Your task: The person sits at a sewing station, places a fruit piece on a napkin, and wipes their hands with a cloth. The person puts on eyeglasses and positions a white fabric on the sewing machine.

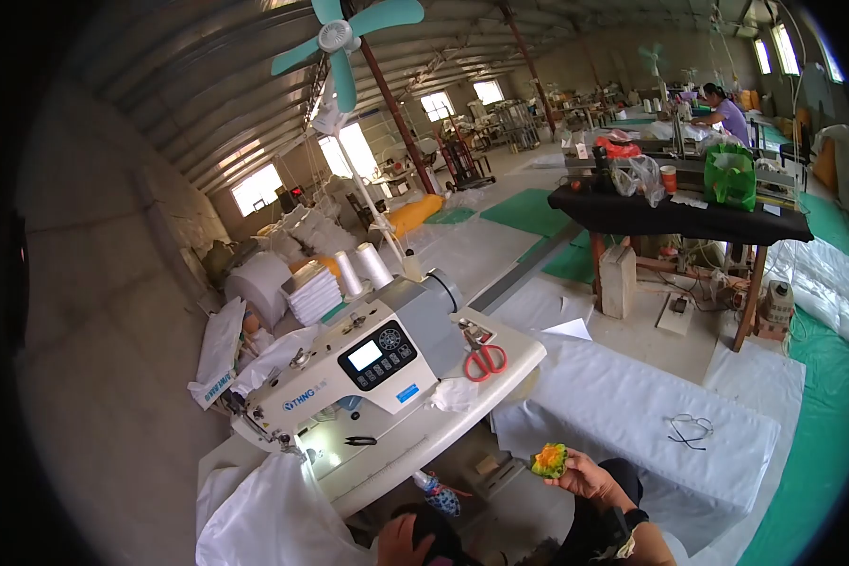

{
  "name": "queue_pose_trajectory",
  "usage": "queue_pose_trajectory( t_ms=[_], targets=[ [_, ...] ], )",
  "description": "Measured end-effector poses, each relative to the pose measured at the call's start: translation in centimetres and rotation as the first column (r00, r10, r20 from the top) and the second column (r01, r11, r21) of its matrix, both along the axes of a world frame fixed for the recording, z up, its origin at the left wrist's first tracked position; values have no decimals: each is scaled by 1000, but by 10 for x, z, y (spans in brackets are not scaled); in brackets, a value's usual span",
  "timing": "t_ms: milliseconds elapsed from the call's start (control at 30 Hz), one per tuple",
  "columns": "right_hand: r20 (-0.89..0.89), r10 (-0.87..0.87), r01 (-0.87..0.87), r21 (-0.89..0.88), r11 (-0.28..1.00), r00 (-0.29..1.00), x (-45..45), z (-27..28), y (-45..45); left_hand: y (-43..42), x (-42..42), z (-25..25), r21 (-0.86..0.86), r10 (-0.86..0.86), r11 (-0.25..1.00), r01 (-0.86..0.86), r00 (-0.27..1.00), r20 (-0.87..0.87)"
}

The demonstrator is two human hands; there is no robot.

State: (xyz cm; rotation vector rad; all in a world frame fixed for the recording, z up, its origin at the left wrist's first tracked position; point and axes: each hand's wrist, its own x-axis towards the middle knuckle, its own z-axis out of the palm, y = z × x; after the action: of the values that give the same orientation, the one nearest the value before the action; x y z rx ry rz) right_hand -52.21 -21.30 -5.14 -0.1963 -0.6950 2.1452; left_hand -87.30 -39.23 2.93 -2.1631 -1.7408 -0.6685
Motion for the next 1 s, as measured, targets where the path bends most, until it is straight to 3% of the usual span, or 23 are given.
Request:
queue_pose_trajectory(
  t_ms=[67,100,200,333,433,500,533,600,767,1000],
  targets=[
    [-47,0,0,-10,1000,999,1,-7,2,-43,5,-10,-68,66,996,-65,998,10],
    [-37,6,-7,-7,1000,999,1,-9,1,-62,5,-21,-236,140,964,-122,988,60],
    [-2,3,-4,-19,1000,1000,2,-7,-7,-105,14,-45,-698,398,687,-202,908,130],
    [-35,3,-4,-55,998,999,3,-12,-8,-107,29,-49,-594,388,773,-224,907,162],
    [-37,10,-11,-50,999,999,4,-15,-9,-96,32,-51,-492,325,835,-247,943,77],
    [-37,-1,-2,-59,998,999,4,-16,-10,-87,32,-44,-135,82,987,-89,995,-54],
    [-19,13,-14,-38,999,1000,4,-17,-9,-89,19,-60,-148,75,986,-82,996,-53],
    [3,30,-30,-11,999,1000,7,-18,-9,-93,-6,-104,-180,-90,979,99,994,58],
    [-1,28,-28,-15,999,1000,14,-13,-11,-71,50,-36,-184,2,982,30,985,172],
    [-4,-11,11,-24,1000,1000,20,-16,-11,-68,66,-13,-232,31,972,31,965,262]
  ],
)
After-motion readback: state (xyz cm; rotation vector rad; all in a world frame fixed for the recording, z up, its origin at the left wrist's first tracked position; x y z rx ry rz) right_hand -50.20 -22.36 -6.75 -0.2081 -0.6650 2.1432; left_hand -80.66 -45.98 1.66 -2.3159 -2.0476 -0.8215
